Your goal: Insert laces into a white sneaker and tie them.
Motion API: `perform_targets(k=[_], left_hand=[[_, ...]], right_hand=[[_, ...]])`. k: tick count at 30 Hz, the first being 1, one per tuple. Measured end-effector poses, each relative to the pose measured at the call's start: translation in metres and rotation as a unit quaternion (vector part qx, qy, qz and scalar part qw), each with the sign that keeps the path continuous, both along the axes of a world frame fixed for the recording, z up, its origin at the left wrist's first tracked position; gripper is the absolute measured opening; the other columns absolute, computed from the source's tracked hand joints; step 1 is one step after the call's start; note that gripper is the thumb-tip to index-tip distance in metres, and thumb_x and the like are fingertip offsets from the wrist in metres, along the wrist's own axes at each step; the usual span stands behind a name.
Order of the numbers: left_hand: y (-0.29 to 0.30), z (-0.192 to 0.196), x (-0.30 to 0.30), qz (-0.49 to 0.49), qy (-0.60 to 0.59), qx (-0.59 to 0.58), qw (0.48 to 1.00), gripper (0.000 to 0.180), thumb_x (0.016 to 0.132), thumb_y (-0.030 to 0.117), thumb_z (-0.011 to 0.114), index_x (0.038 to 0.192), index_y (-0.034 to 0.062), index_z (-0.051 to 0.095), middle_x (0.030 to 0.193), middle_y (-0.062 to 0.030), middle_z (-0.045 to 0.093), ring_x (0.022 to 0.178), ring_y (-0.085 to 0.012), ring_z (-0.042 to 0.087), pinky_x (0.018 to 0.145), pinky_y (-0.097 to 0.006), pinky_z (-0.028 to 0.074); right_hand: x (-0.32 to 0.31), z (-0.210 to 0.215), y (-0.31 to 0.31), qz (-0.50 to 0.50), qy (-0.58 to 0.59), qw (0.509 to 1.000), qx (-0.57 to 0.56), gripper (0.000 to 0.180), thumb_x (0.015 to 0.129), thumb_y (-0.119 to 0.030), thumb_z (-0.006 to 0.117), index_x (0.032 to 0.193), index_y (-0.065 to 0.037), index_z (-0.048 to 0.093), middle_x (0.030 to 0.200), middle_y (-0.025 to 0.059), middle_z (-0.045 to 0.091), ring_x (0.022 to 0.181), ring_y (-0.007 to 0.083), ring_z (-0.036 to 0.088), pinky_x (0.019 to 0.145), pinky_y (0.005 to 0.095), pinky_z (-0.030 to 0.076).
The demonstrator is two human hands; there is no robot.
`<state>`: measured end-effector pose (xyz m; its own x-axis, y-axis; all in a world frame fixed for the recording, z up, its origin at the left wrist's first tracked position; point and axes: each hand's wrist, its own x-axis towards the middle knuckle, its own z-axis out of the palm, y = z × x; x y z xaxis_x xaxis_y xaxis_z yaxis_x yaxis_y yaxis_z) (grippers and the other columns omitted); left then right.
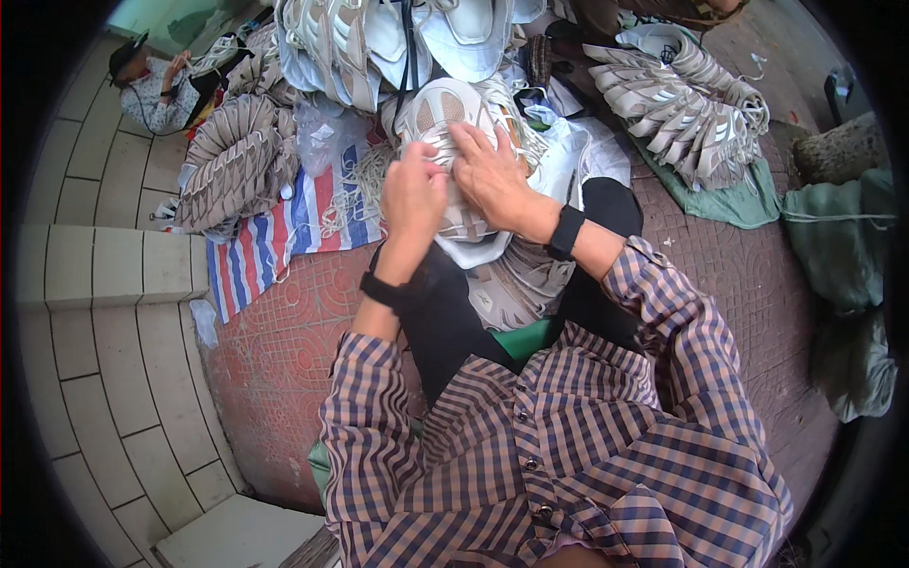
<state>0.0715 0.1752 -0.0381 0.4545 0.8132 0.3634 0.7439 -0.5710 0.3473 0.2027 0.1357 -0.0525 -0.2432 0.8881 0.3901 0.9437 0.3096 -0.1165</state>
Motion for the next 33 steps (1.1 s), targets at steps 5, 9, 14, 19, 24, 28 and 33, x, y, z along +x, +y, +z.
perform_targets(k=[5,9,14,19,24,28,33], left_hand=[[0.003,0.002,-0.007,0.024,-0.130,-0.135,0.982,0.026,0.069,0.012,0.064,0.094,0.0069,0.059,0.072,-0.0061,0.058,0.070,-0.0217,0.058,0.063,-0.034,0.046],[-0.005,0.009,0.009,0.022,-0.012,-0.033,0.999,0.018,0.068,0.013,0.065,0.083,0.0070,0.058,0.076,-0.0082,0.056,0.080,-0.0266,0.055,0.068,-0.039,0.044],[0.000,0.001,0.008,0.025,-0.038,-0.003,0.999,0.012,0.071,0.013,0.061,0.081,0.0062,0.058,0.078,-0.0104,0.055,0.079,-0.0290,0.054,0.068,-0.040,0.043],[0.002,0.001,-0.010,0.053,-0.295,-0.267,0.916,0.011,0.080,0.013,0.057,0.085,0.0031,0.058,0.088,-0.0090,0.059,0.084,-0.0222,0.058,0.073,-0.032,0.044],[-0.039,0.000,-0.125,-0.189,-0.683,-0.473,0.523,0.011,0.088,0.013,0.049,0.079,0.0072,0.049,0.072,-0.0051,0.051,0.080,-0.0204,0.055,0.084,-0.034,0.042],[-0.068,0.025,-0.150,-0.094,-0.329,-0.596,0.727,0.029,0.085,0.029,0.057,0.097,0.0023,0.055,0.080,-0.0043,0.056,0.064,-0.0111,0.051,0.060,-0.024,0.041],[-0.006,0.019,-0.072,0.037,-0.248,-0.247,0.936,0.020,0.079,0.021,0.062,0.087,0.0023,0.063,0.082,-0.0008,0.061,0.061,-0.0118,0.054,0.056,-0.023,0.041]], right_hand=[[0.017,0.016,-0.011,-0.011,-0.008,1.000,0.007,0.021,0.068,-0.007,0.056,0.086,0.003,0.053,0.124,0.0231,0.039,0.115,0.0356,0.038,0.091,0.0510,0.032],[0.023,0.007,-0.013,-0.038,0.191,0.981,0.016,0.017,0.071,-0.010,0.059,0.086,-0.002,0.057,0.100,0.0154,0.053,0.094,0.0308,0.050,0.075,0.0433,0.041],[0.013,0.000,-0.007,-0.033,0.232,0.972,-0.031,0.009,0.074,-0.012,0.059,0.079,-0.006,0.056,0.074,0.0113,0.054,0.074,0.0307,0.055,0.061,0.0381,0.043],[0.014,-0.003,0.005,0.002,0.154,0.986,0.063,0.007,0.066,-0.004,0.057,0.070,-0.006,0.052,0.069,0.0106,0.054,0.066,0.0315,0.054,0.059,0.0401,0.042],[0.141,-0.010,-0.049,-0.182,0.097,0.978,0.020,0.010,0.071,0.002,0.054,0.080,-0.004,0.053,0.074,0.0123,0.055,0.068,0.0309,0.055,0.059,0.0373,0.042],[0.139,-0.003,-0.076,-0.139,0.267,0.952,-0.050,0.012,0.082,-0.015,0.057,0.078,-0.004,0.051,0.074,0.0092,0.055,0.070,0.0256,0.055,0.062,0.0343,0.043],[0.088,0.020,-0.079,0.056,0.753,0.634,-0.163,0.018,0.086,-0.022,0.056,0.089,-0.004,0.052,0.103,0.0112,0.057,0.072,0.0101,0.054,0.074,0.0281,0.046]])
